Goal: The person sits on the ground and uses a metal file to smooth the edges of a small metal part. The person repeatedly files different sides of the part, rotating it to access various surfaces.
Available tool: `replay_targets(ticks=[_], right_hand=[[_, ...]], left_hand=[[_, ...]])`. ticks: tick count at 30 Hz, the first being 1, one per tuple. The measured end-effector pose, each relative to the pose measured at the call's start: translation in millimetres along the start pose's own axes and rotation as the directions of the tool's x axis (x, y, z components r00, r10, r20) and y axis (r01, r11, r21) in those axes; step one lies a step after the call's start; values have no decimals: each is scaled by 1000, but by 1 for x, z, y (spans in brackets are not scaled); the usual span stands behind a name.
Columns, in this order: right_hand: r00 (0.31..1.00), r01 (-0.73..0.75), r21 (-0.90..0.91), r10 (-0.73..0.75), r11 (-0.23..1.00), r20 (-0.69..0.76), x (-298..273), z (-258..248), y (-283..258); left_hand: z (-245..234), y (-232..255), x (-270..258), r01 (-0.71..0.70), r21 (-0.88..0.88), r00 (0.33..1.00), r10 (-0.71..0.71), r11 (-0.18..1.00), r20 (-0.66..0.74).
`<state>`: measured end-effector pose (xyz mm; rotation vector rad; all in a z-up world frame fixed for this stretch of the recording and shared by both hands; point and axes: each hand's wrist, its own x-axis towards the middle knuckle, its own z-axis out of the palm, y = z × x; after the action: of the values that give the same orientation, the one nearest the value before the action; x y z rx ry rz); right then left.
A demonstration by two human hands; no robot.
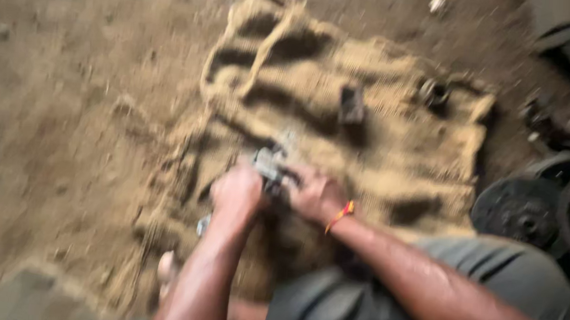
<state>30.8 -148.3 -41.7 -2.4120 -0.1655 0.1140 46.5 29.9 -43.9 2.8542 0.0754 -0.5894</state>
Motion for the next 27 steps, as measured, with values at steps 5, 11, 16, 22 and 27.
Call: replay_targets(ticks=[5, 11, 16, 22, 27], right_hand=[[996, -39, -58, 44, 998, 77, 16, -15, -6], [988, -117, -144, 129, 983, 80, 17, -20, -14], [987, -104, -137, 120, 985, 111, 12, -24, -21], [982, -123, -88, 134, 988, 132, 5, -28, -27], [999, -20, -25, 21, 999, 37, 8, -17, -17]], left_hand=[[2, 4, 0, -3, 23, 995, 5, 1000, -102], [8, 5, 11, 25, -52, 994, -31, 998, -104], [-7, 7, 3, 32, -7, 997, -32, 999, -66], [-21, 14, -14, 44, 10, 999, -44, 999, 4], [-11, 9, -5, 43, -29, 999, -43, 999, -5]])
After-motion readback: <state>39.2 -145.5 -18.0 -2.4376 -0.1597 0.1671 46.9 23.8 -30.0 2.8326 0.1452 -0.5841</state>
